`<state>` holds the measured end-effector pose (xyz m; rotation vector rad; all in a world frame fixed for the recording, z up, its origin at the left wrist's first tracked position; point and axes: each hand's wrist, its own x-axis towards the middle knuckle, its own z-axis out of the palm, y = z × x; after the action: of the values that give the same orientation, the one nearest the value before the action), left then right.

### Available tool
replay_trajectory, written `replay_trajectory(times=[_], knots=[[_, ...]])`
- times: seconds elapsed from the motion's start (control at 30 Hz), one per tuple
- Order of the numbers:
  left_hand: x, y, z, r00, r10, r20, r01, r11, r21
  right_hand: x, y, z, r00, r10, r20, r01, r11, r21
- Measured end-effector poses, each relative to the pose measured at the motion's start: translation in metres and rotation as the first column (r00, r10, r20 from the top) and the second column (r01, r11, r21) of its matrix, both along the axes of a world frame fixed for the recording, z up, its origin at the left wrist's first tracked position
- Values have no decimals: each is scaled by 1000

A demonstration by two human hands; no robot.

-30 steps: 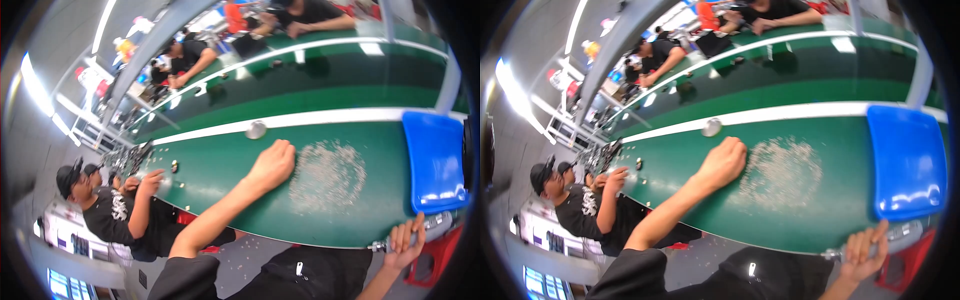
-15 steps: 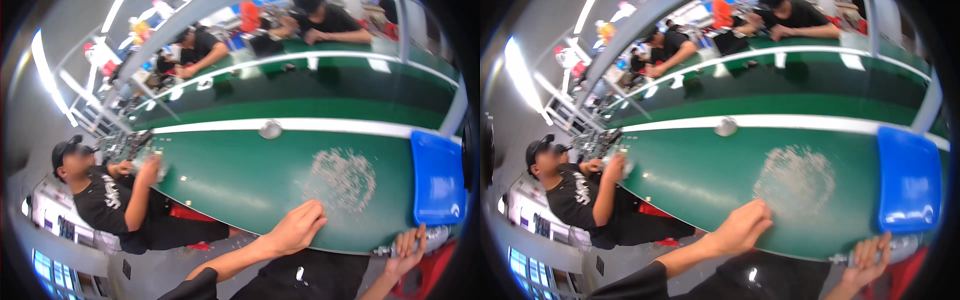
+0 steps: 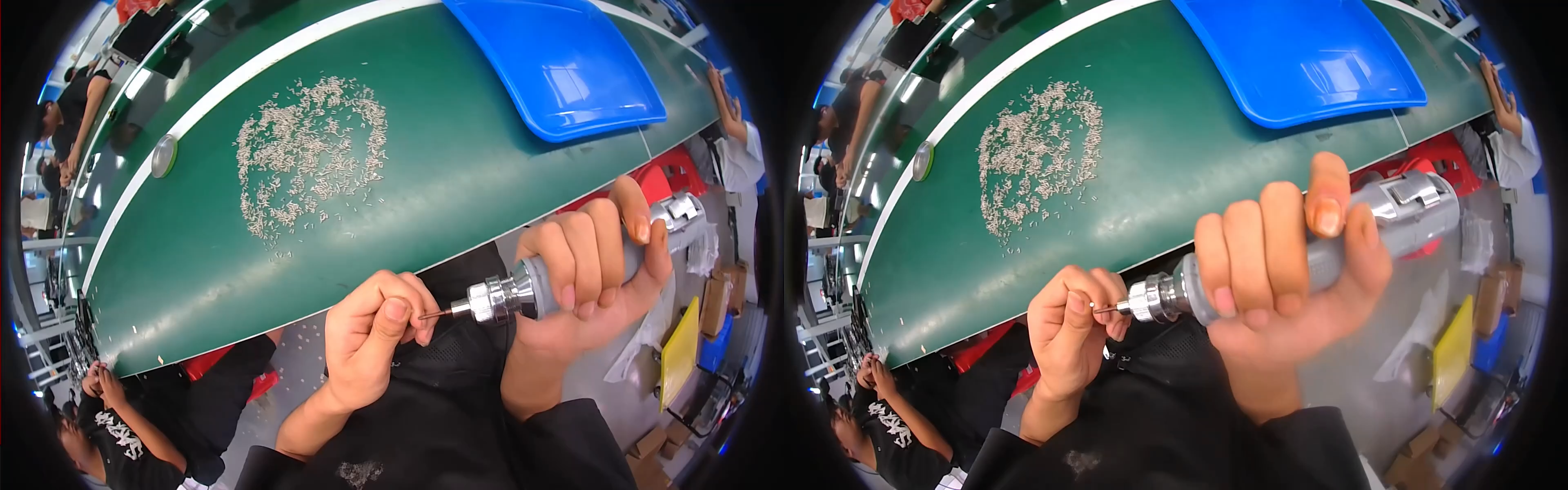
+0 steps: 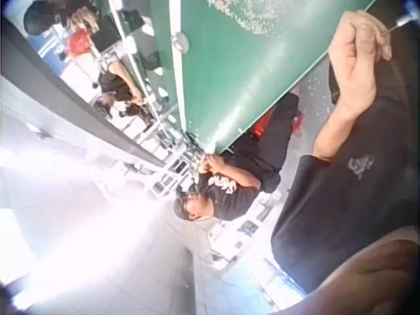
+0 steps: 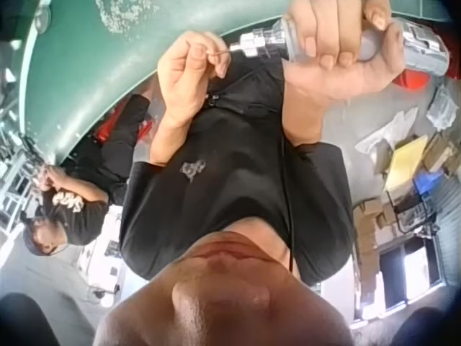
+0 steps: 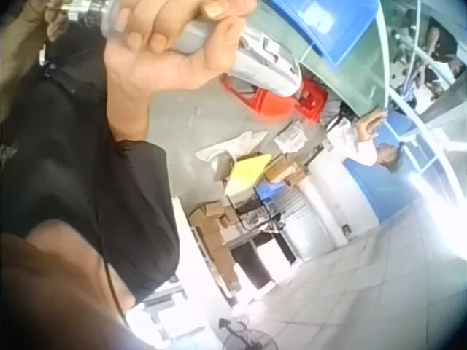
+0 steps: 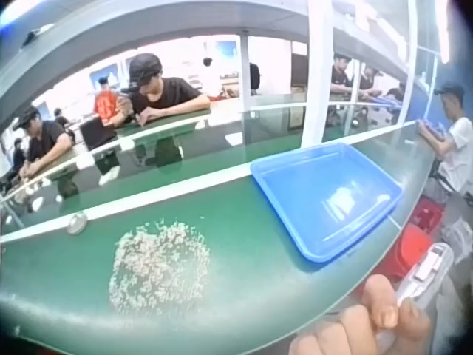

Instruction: Assembling small electronic components, possibly toy car chassis, using an electric screwdriver at a production line bench.

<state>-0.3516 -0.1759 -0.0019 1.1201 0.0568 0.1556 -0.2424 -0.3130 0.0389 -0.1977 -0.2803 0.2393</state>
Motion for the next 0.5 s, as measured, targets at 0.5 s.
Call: replay_trajectory(times=[0.5], knots=[[-4,-5,7,999,47,-6,-45,978,204,-5,-10,-4,989,26,147,-8,993,-121]])
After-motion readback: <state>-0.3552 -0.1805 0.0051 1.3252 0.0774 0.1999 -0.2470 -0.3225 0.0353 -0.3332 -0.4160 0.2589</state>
